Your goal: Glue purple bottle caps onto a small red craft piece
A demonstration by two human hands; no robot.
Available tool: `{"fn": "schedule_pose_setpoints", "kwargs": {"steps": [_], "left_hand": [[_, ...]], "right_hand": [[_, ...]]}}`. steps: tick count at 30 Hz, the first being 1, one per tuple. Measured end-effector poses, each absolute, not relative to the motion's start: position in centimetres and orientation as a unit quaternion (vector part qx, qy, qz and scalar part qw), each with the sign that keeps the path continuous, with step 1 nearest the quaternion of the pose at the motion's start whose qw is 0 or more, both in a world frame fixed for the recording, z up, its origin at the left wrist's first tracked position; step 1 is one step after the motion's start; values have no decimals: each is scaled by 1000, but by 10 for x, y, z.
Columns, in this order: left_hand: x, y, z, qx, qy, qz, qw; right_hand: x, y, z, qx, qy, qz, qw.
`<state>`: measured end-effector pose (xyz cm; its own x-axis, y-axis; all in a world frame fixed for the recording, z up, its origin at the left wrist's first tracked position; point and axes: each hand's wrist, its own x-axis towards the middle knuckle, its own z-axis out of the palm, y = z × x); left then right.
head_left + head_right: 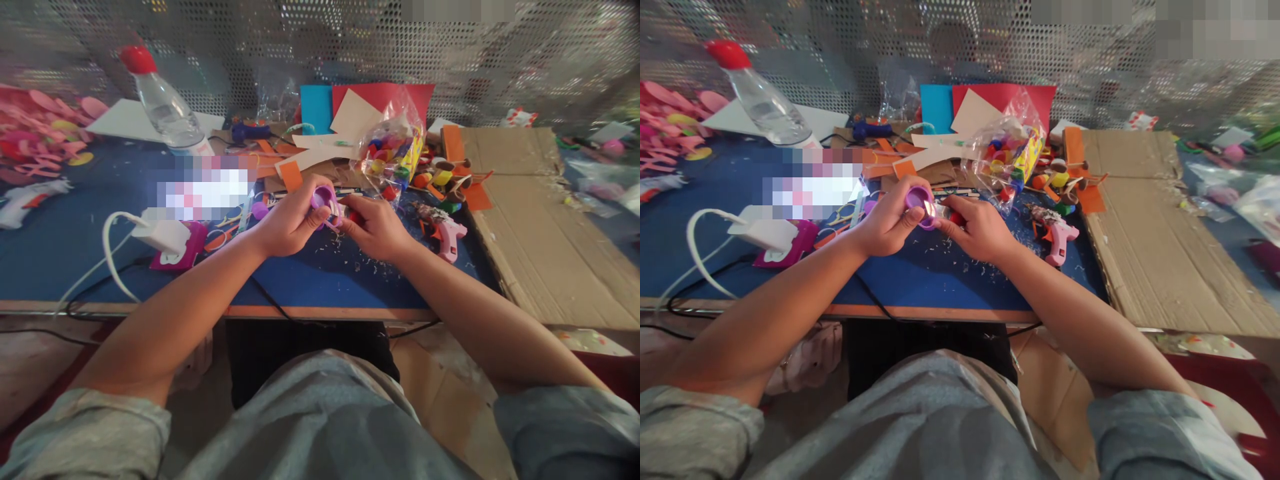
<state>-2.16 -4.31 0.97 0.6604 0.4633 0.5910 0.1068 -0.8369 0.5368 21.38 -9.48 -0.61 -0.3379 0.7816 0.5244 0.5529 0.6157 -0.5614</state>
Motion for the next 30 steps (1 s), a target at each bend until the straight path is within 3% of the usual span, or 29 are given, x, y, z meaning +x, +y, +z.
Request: {"fn": "schedule_pose_setpoints", "kwargs": {"steps": [9, 19, 30], "left_hand": [[-22, -43, 11, 895, 157, 361, 209], [-19, -47, 8, 895, 137, 333, 264], [-21, -44, 13, 907, 183, 325, 197]], "right_hand": [[214, -96, -5, -422, -806, 149, 387], [215, -94, -7, -425, -802, 142, 396], [216, -95, -4, -442, -793, 130, 400]]}}
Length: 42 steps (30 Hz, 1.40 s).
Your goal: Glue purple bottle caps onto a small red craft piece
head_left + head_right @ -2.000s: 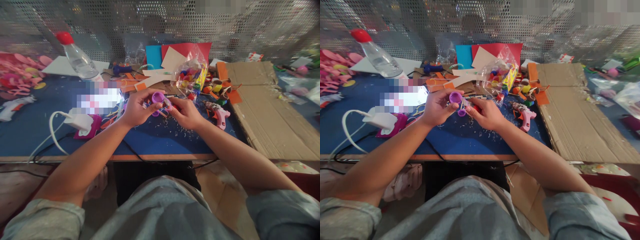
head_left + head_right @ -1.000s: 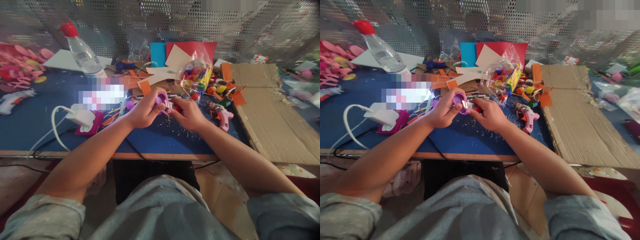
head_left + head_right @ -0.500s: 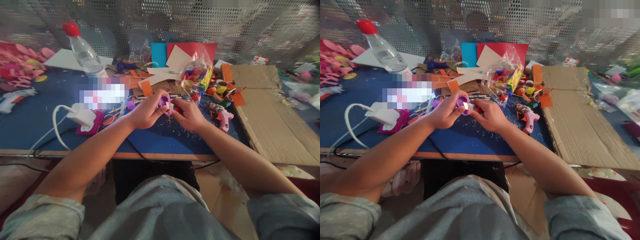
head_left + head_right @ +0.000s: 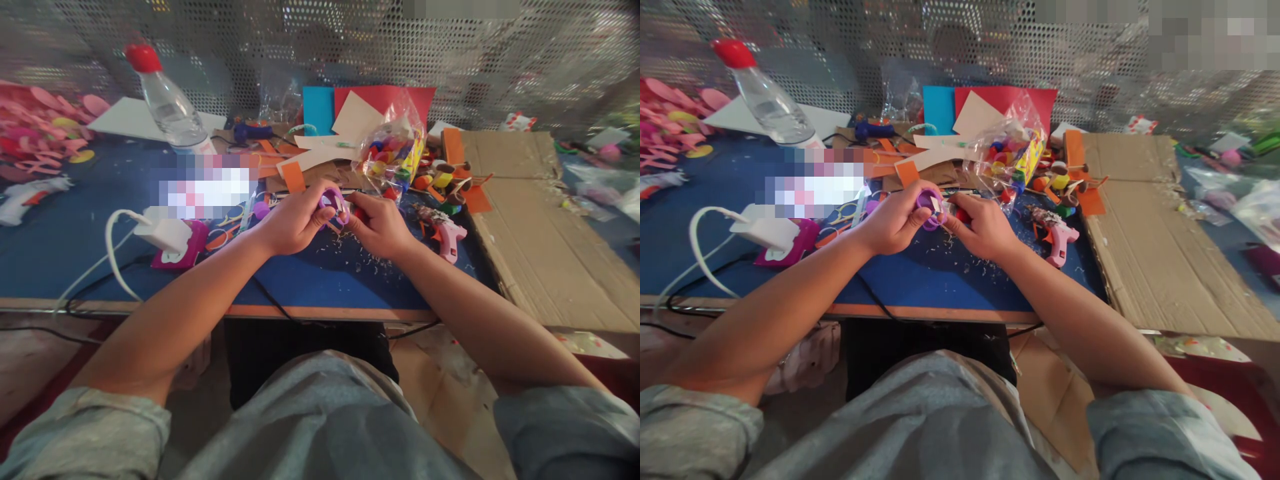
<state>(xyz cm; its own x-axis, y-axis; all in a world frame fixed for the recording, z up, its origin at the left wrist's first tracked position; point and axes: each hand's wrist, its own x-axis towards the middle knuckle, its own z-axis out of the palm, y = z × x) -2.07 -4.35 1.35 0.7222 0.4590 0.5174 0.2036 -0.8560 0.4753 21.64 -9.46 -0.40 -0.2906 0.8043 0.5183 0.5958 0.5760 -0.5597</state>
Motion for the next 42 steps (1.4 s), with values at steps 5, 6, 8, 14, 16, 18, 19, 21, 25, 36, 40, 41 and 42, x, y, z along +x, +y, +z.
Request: {"fn": "schedule_pose_setpoints", "kwargs": {"steps": [5, 6, 8, 14, 16, 18, 19, 21, 25, 36, 40, 41, 42], "left_hand": [[-20, -43, 12, 911, 213, 294, 197], [-20, -43, 12, 911, 218, 291, 196], [-20, -43, 12, 911, 226, 288, 189], [-23, -43, 18, 916, 236, 282, 162], [-24, -43, 20, 918, 241, 277, 150], [-25, -42, 21, 919, 245, 273, 143], [-25, -42, 21, 919, 246, 273, 143], [-26, -40, 20, 918, 241, 278, 145], [-25, -36, 16, 913, 224, 301, 157], [-24, -44, 18, 920, 207, 275, 191], [-23, -43, 14, 930, 212, 258, 152], [-23, -43, 13, 931, 213, 258, 148], [-23, -43, 13, 930, 213, 259, 148]], "right_hand": [[215, -95, -4, -449, -789, 133, 399], [215, -96, -4, -448, -790, 132, 397], [214, -96, -4, -444, -795, 131, 392], [213, -96, -4, -443, -802, 127, 381], [214, -96, -4, -446, -801, 129, 377], [215, -95, -3, -449, -800, 133, 375], [215, -95, -3, -450, -800, 134, 375], [215, -95, -3, -449, -800, 134, 376], [216, -95, -3, -453, -798, 132, 375], [218, -94, -7, -443, -813, 126, 355], [219, -94, -7, -439, -815, 124, 357], [219, -94, -7, -438, -816, 125, 357], [219, -94, -6, -438, -816, 126, 357]]}}
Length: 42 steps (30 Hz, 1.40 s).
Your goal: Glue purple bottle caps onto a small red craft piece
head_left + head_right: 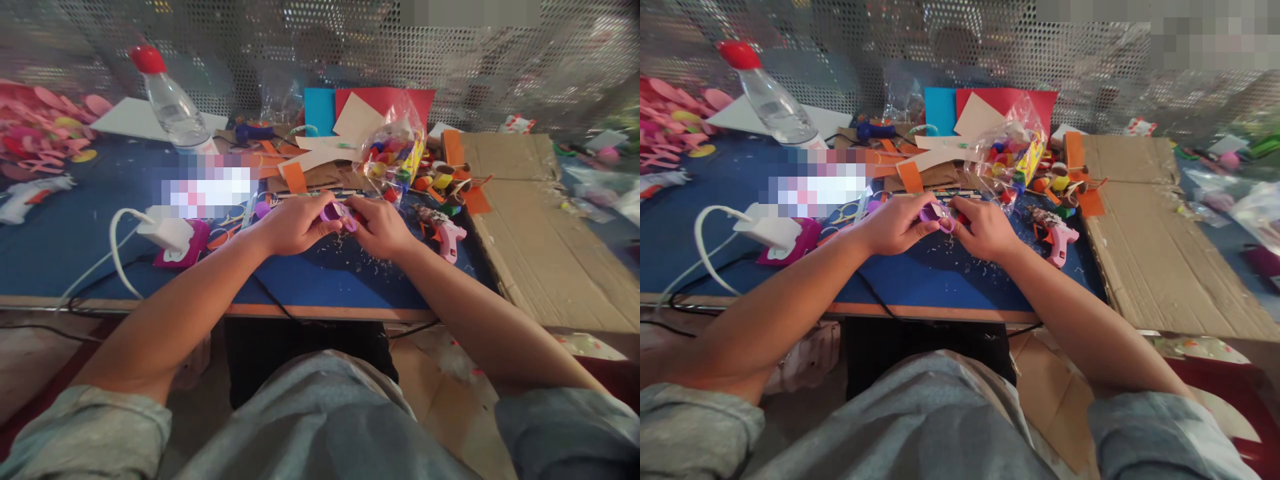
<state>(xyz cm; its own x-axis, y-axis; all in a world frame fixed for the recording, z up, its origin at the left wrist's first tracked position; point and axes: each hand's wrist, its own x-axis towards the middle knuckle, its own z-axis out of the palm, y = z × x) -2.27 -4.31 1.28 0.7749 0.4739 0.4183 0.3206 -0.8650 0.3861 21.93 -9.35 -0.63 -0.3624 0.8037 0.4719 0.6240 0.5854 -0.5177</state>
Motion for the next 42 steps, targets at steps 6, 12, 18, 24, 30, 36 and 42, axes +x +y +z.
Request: {"fn": "schedule_pose_setpoints", "kwargs": {"steps": [6, 12, 18, 24, 30, 36, 42], "left_hand": [[-23, -43, 18, 906, 189, 301, 232], [-23, -41, 18, 896, 192, 320, 241], [-23, -45, 21, 901, 168, 305, 257], [-25, -43, 18, 916, 175, 273, 238], [-24, -44, 18, 918, 189, 263, 231], [-21, -50, 18, 901, 212, 274, 261], [-21, -44, 15, 898, 201, 314, 235]], "right_hand": [[219, -95, -4, -444, -808, 128, 367], [218, -96, -3, -454, -799, 125, 374], [218, -95, -3, -444, -808, 131, 364], [217, -96, -6, -428, -824, 144, 342], [215, -97, -7, -430, -823, 138, 344], [215, -96, -5, -442, -811, 136, 359], [216, -94, -5, -445, -805, 139, 367]]}}
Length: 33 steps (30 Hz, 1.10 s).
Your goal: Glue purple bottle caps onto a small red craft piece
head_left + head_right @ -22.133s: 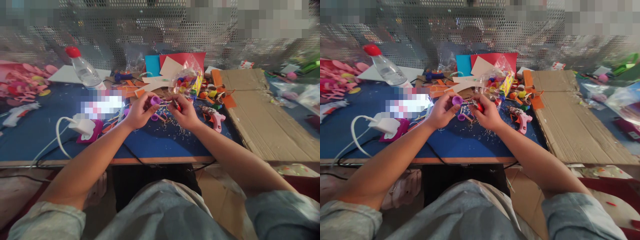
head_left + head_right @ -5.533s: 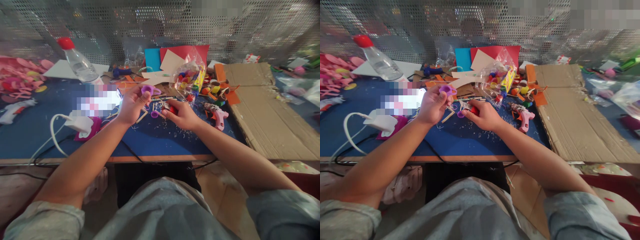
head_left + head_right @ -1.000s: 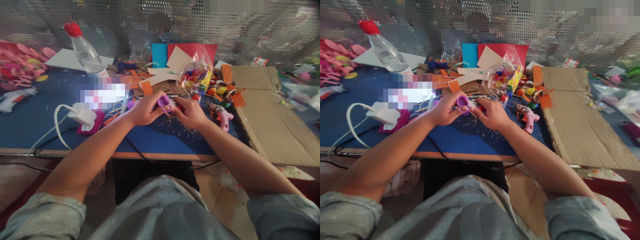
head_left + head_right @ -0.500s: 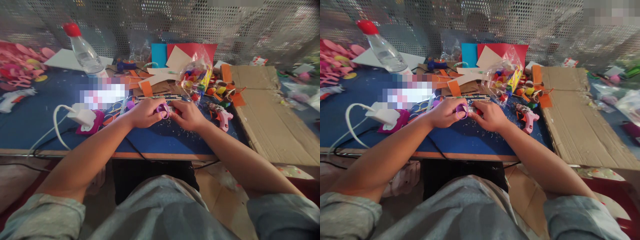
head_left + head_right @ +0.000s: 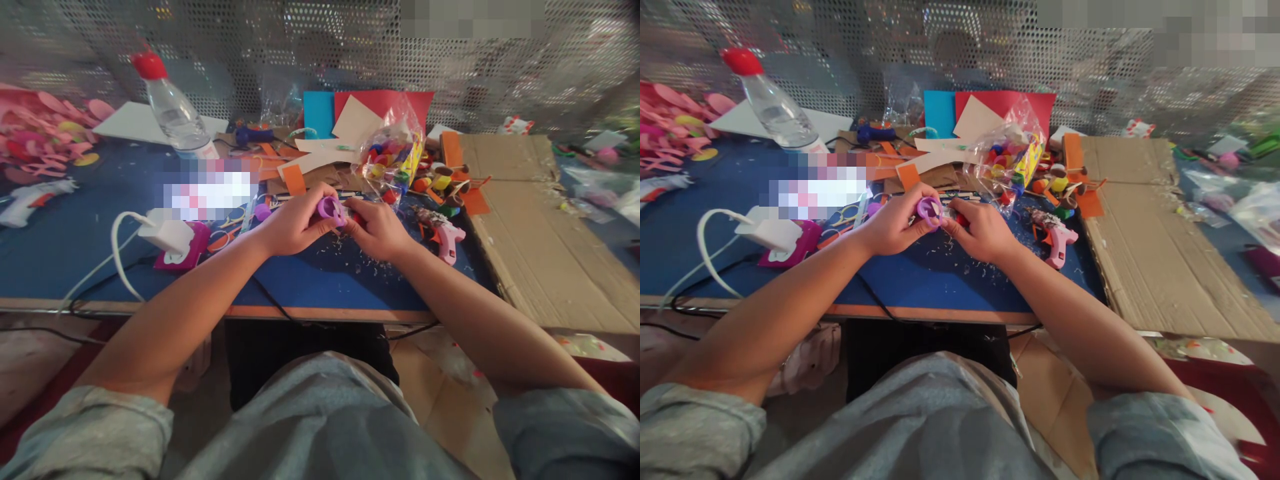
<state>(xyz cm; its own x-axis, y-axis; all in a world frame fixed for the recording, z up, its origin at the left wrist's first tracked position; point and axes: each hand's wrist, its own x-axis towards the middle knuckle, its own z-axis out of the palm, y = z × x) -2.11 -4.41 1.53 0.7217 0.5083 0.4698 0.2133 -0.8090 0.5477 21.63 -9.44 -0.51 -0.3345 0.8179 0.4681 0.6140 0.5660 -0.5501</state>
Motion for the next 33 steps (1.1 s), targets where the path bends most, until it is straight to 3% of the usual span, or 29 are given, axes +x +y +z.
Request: {"fn": "schedule_pose_setpoints", "kwargs": {"steps": [14, 33], "left_hand": [[-24, -40, 11, 916, 229, 275, 180], [-24, -41, 12, 909, 219, 288, 207]], "right_hand": [[215, -96, -5, -466, -798, 130, 360], [214, -97, -3, -473, -794, 120, 363]]}}
